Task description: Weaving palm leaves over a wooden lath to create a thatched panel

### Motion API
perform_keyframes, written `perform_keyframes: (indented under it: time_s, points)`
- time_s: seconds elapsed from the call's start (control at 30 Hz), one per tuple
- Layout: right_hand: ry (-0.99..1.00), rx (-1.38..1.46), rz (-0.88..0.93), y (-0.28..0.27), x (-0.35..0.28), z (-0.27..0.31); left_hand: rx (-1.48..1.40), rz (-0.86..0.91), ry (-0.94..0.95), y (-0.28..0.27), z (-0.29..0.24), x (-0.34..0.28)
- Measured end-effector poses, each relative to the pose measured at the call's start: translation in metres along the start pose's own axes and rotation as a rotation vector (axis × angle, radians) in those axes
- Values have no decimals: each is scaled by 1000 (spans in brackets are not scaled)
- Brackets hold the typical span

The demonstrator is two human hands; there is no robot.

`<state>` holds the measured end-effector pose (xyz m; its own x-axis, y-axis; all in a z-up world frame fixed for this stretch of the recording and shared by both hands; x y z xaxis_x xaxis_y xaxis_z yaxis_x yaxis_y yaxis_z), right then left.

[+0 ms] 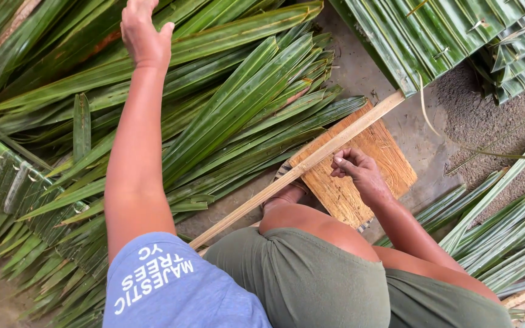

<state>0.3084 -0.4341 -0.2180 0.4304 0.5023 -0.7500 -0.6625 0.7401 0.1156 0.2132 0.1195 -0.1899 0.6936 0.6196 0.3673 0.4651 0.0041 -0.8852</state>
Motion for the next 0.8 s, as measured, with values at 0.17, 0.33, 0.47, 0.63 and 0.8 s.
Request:
perform_keyframes:
  time_s: [0.17, 0.33, 0.47, 0.63, 0.8]
  points:
    - [19, -32, -37, -6, -3, 4, 227, 142, -140, 47, 15, 34]
    - [27, -13, -35, -10, -3, 1, 407, 129, 65, 75, 12, 42]
    - [17, 5, -14, -8, -3, 3, 360, 221, 153, 78, 3, 28]
    - [2, 1, 0, -10, 0, -1, 413, 262, 433, 15, -51, -20]
    - [4, 66, 60, 14, 3, -15, 117, 894, 109, -81, -129, -89]
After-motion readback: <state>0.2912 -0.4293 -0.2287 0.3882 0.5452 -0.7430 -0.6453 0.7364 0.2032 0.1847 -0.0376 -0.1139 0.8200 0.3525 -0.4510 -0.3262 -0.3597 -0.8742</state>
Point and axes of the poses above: each hand's wrist, its own x-axis towards the middle knuckle, its own y-axis out of the palm, z = x × y, the point moved 6 cm from there along x, towards the middle knuckle, and after that the axes turned 4 degrees about -z, right-handed, at the moved point
